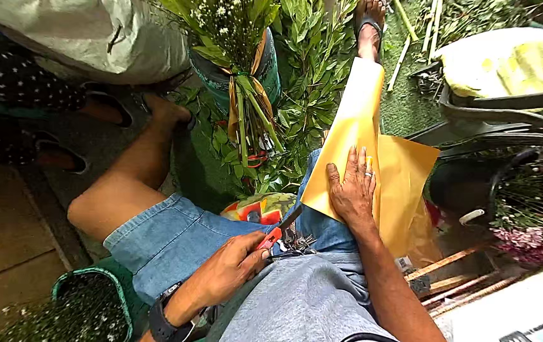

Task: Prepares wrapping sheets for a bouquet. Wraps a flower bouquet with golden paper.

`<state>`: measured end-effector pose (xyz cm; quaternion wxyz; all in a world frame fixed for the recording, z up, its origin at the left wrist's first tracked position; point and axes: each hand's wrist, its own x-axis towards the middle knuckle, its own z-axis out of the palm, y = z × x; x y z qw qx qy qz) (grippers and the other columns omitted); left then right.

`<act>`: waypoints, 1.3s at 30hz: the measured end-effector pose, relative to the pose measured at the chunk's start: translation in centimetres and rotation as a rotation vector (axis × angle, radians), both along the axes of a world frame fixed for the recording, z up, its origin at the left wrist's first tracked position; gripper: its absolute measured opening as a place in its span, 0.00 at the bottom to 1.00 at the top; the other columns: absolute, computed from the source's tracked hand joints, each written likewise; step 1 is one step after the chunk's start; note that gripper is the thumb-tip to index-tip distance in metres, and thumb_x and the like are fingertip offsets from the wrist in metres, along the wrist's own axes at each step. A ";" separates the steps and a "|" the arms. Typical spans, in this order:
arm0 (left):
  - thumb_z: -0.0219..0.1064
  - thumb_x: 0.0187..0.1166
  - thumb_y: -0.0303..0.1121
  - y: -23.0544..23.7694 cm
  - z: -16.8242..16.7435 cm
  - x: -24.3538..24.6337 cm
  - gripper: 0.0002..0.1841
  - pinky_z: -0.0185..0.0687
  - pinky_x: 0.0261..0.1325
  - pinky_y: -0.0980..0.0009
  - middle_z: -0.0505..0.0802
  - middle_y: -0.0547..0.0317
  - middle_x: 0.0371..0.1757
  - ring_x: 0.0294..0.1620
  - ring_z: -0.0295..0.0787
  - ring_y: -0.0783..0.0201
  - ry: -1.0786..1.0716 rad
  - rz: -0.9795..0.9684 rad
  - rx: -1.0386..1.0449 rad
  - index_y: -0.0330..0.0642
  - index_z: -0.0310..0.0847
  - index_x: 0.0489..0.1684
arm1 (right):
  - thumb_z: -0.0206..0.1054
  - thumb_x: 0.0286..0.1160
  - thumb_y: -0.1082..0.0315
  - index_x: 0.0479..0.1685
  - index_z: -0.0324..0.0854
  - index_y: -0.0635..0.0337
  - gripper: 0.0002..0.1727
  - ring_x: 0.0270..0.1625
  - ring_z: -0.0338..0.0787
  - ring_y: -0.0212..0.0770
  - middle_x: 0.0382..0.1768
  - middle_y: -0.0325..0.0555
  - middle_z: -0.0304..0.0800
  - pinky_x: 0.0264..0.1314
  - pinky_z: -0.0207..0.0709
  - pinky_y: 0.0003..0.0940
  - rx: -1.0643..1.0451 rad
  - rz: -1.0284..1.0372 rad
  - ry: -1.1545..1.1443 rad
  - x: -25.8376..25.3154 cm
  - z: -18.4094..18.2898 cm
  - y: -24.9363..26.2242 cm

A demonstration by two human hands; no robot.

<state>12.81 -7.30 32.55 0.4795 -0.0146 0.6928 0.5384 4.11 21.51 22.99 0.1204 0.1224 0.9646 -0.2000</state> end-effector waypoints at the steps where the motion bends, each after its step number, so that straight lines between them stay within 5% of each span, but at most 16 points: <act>1: 0.54 0.90 0.42 0.0 0.0 0.0 0.13 0.82 0.28 0.71 0.88 0.64 0.28 0.23 0.83 0.68 -0.006 0.006 0.005 0.46 0.83 0.51 | 0.37 0.83 0.27 0.99 0.40 0.43 0.48 0.97 0.43 0.53 0.97 0.45 0.38 0.94 0.36 0.67 0.001 0.002 -0.001 0.0 0.0 0.0; 22: 0.54 0.90 0.41 -0.1 -0.1 -0.4 0.14 0.84 0.28 0.71 0.89 0.64 0.29 0.23 0.84 0.68 -0.008 -0.004 0.017 0.45 0.83 0.54 | 0.38 0.83 0.27 0.99 0.41 0.42 0.48 0.97 0.44 0.54 0.97 0.46 0.38 0.93 0.36 0.69 -0.004 -0.001 -0.005 -0.1 0.1 0.0; 39: 0.53 0.90 0.38 4.5 -1.4 -3.3 0.14 0.88 0.31 0.69 0.91 0.62 0.31 0.25 0.88 0.66 -0.016 0.099 -0.042 0.42 0.82 0.57 | 0.37 0.83 0.27 0.99 0.41 0.44 0.48 0.97 0.42 0.53 0.97 0.46 0.38 0.94 0.35 0.66 0.005 -0.008 0.002 -0.1 0.0 0.0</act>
